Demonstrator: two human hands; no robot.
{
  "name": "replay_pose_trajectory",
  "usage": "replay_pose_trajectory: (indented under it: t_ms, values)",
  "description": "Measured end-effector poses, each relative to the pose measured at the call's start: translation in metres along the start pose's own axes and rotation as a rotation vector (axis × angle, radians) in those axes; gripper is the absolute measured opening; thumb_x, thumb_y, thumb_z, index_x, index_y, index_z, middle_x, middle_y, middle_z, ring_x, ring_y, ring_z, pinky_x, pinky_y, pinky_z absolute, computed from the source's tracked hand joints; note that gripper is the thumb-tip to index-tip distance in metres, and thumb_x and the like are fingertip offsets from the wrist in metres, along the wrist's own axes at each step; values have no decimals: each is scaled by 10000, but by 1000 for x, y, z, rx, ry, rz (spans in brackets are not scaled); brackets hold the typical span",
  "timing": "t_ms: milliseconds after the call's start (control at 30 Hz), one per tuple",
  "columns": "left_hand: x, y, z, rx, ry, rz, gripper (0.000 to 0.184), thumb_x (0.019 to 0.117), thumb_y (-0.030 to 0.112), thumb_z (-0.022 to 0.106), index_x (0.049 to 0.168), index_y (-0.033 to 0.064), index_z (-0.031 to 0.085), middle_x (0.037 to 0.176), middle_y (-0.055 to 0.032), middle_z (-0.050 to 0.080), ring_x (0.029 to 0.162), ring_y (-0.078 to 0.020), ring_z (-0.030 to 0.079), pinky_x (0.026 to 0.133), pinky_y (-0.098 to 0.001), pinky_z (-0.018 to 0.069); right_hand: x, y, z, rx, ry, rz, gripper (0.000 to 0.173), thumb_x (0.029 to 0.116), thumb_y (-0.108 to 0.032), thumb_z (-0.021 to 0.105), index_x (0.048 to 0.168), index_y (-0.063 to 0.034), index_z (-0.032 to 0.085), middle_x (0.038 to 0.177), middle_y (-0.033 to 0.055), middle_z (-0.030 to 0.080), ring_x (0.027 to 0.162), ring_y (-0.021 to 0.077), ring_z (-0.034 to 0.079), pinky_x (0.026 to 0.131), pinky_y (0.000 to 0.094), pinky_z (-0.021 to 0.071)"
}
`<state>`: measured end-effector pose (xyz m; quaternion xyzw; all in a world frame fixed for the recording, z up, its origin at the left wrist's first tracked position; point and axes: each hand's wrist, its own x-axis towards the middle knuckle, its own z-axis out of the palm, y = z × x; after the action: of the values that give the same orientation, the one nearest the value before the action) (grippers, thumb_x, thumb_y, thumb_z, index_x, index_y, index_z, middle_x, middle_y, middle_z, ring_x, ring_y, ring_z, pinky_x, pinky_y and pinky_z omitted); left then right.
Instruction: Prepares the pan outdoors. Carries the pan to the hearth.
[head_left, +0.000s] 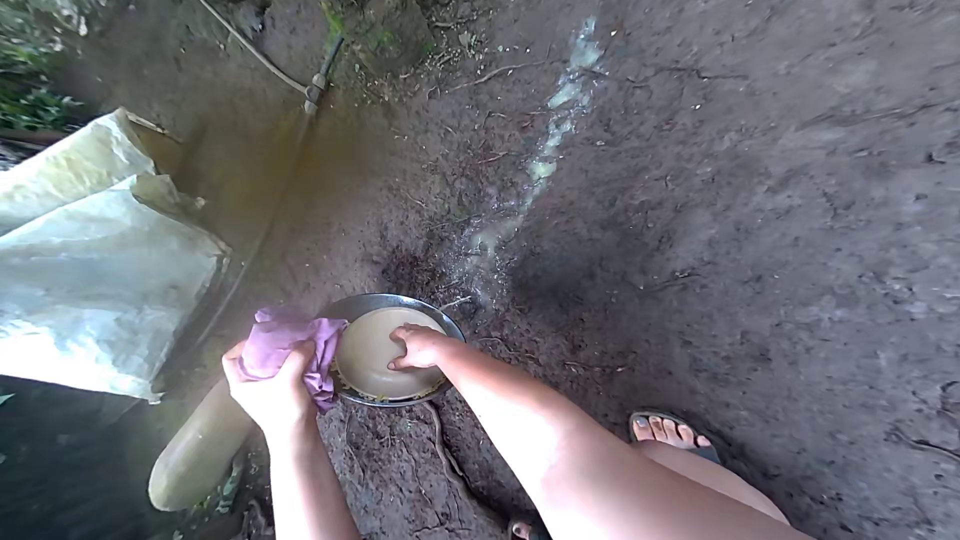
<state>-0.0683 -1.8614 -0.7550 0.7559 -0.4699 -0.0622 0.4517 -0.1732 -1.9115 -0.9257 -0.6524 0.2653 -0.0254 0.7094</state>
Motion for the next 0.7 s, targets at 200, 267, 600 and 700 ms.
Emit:
replay_pose_trajectory:
  t_ms: [200,267,600,700]
  values:
    - [1,3,1,2,1,-2,669,608,22,761,1210,26,470,994,-19,664,892,-84,690,769,-288,603,-1,-1,0,4,0,-6,734,957,-410,711,1543,-80,419,1596,213,380,1487,357,358,1199,560,306]
    - [0,6,2,1,-1,-6,666,613,13,755,1212,28,466,998,-17,660,898,-79,687,773,-283,601,-2,-2,-1,-1,-7,-4,735,962,-409,703,1552,-86,406,1611,212,358,1505,357,331,1206,560,294]
    - [1,5,3,-1,2,-3,668,613,18,760,1215,21,469,988,-25,666,886,-92,693,761,-296,606,-5,-3,-5,-11,-4,-7,736,961,-409,706,1548,-78,410,1600,215,371,1497,350,345,1206,548,298]
    - [1,7,4,1,-2,-8,661,615,20,762,1210,24,476,986,-24,667,882,-90,693,758,-292,605,-4,-2,-5,-9,-3,-9,742,958,-412,707,1549,-79,407,1601,211,372,1493,347,352,1207,544,297]
